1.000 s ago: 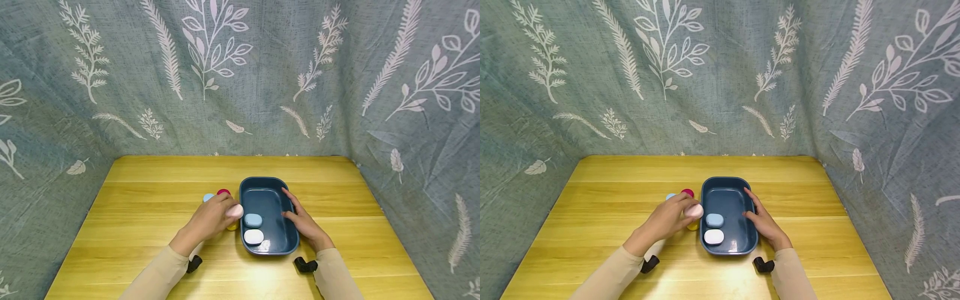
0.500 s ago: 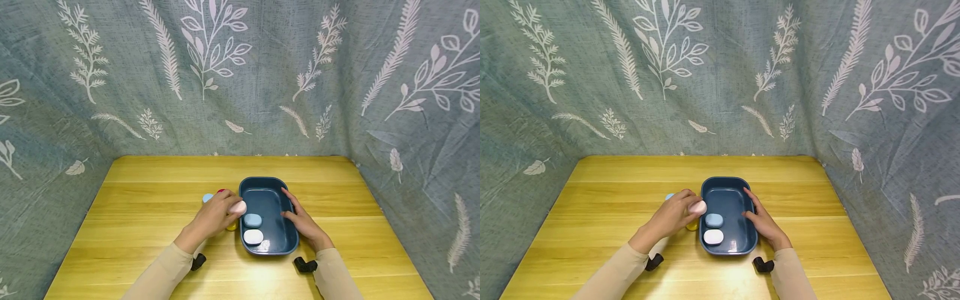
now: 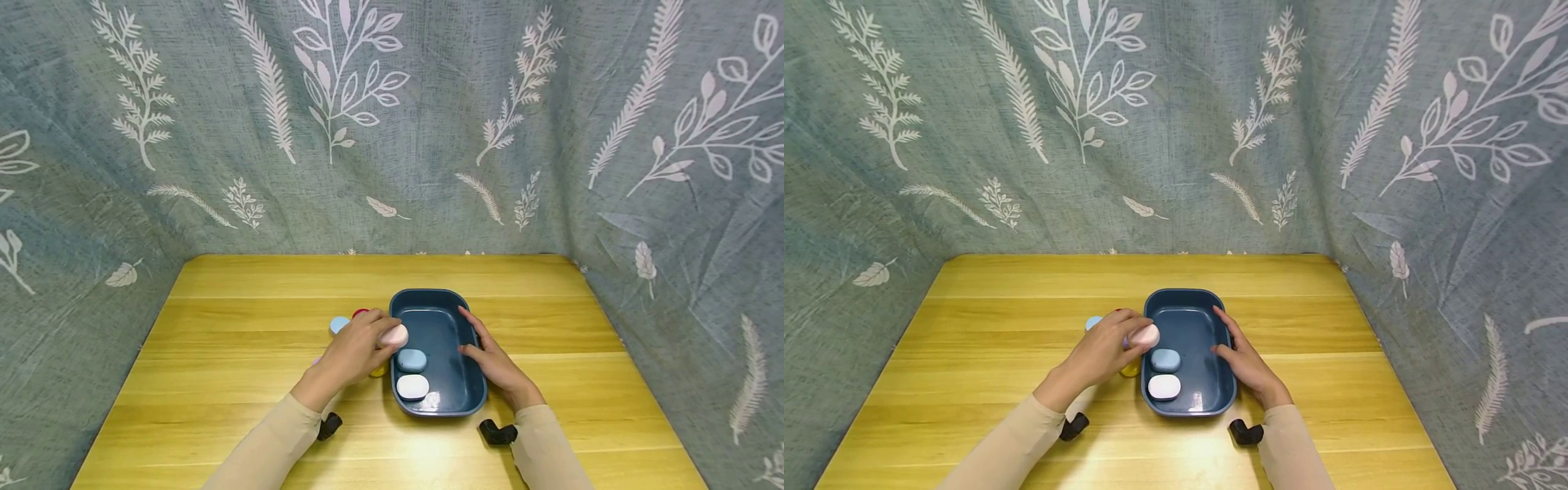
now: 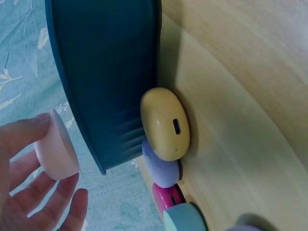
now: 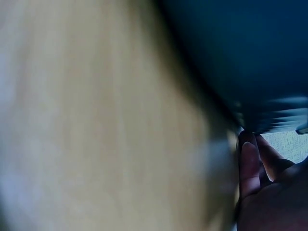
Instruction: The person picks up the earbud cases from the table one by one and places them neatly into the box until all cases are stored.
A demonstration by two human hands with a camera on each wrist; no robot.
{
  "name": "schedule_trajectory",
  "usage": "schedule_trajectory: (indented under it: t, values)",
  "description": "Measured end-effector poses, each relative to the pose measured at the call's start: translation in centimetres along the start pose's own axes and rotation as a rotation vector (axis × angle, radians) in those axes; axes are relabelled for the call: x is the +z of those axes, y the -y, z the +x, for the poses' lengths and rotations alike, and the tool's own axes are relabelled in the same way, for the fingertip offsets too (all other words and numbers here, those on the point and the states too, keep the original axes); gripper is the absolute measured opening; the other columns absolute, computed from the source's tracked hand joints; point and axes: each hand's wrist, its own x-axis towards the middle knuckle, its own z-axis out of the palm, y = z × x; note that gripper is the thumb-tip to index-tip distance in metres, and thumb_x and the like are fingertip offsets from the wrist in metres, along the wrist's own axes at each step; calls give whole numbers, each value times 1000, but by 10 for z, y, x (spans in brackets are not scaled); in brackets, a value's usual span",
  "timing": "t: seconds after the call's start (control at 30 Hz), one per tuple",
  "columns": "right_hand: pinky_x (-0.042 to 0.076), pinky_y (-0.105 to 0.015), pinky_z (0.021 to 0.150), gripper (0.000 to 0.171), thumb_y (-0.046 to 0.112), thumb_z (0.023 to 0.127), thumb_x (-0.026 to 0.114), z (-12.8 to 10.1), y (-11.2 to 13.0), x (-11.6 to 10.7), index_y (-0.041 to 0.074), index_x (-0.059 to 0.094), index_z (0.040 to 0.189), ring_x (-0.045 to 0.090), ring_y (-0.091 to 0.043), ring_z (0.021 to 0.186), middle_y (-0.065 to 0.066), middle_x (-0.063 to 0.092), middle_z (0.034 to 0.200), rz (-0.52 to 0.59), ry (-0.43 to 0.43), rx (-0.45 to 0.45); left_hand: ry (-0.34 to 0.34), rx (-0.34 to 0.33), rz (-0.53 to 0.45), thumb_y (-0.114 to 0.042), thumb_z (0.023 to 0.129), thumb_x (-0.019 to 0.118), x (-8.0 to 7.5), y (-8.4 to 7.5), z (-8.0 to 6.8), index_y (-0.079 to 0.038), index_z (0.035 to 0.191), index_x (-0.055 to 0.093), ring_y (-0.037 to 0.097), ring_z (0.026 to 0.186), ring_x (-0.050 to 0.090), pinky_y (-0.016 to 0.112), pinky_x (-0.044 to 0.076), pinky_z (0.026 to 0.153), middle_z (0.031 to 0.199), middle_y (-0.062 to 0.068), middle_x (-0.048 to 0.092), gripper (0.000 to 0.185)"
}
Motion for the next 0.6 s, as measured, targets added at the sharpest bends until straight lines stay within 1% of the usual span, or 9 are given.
schedule_trajectory:
  t: [0.13, 0.27, 0.47, 0.6]
  values:
    - [21, -64, 124, 75, 19, 102, 58, 0, 1, 1, 56, 25, 158, 2, -37, 161, 1, -1, 176, -1, -3, 3, -11, 2, 4, -33, 97, 74, 0, -2, 1, -14, 134, 69, 21, 112, 63, 36, 55, 95, 122, 3, 67, 41]
    - [22, -63, 123, 75, 19, 102, 58, 0, 1, 1, 56, 25, 158, 3, -37, 161, 1, -1, 176, 0, -1, 6, -18, -3, 11, -34, 97, 74, 2, -2, 3, -16, 133, 69, 19, 114, 63, 35, 56, 93, 123, 0, 67, 41]
    - [22, -63, 123, 75, 19, 102, 58, 0, 2, 1, 56, 24, 158, 2, -37, 161, 0, -1, 176, -4, -5, -4, 3, -8, 17, -36, 98, 73, 4, -3, 8, -17, 134, 69, 19, 118, 62, 34, 56, 95, 126, 0, 67, 41]
    - [21, -64, 123, 75, 19, 102, 58, -1, 3, 1, 56, 24, 158, 2, -37, 161, 1, -1, 176, -7, -4, -1, 16, -9, 12, -36, 97, 73, 6, -4, 11, -17, 135, 68, 19, 116, 62, 34, 55, 97, 126, 0, 66, 42]
